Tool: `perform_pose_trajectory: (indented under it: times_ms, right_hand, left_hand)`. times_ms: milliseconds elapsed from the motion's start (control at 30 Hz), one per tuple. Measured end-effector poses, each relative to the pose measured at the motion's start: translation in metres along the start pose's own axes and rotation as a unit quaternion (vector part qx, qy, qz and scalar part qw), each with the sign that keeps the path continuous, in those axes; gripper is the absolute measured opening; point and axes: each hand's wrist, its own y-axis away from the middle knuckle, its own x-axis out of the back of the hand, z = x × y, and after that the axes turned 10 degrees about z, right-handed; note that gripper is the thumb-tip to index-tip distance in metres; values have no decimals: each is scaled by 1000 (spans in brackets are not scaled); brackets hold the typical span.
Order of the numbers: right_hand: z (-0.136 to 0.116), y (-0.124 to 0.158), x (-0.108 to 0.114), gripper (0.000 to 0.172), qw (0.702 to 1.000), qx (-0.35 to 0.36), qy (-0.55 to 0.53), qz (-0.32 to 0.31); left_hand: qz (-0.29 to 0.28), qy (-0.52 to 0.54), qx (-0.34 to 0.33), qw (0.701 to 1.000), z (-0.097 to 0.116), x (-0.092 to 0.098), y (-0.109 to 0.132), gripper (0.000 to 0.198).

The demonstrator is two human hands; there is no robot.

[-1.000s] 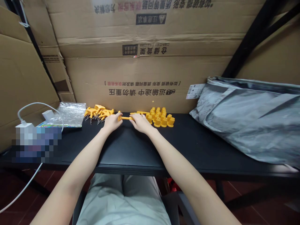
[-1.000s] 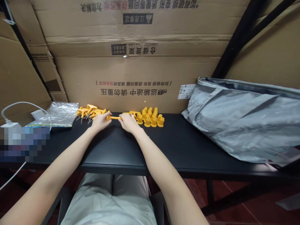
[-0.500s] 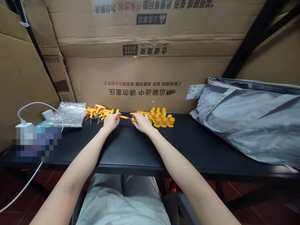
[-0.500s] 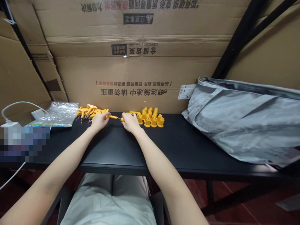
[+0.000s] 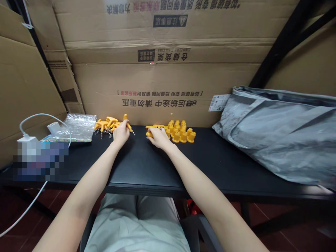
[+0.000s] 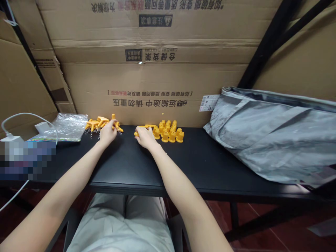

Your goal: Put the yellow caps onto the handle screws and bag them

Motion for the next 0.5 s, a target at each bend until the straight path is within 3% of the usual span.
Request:
perform_pose_trajectory:
  times_ms: [133, 233, 500]
  right_hand:
    - [1, 1, -1, 13, 1000, 4, -1, 2]
    - [1, 1, -2, 13, 1000, 9, 0, 3]
    - [-1, 1, -1, 15, 1000, 1, 2, -14]
  left_hand:
    - [69, 72, 17, 995, -13, -2, -10, 51]
    - [108, 108, 52, 987, -25, -3, -19, 48]
    - [145, 91, 115, 979, -71, -17, -30, 45]
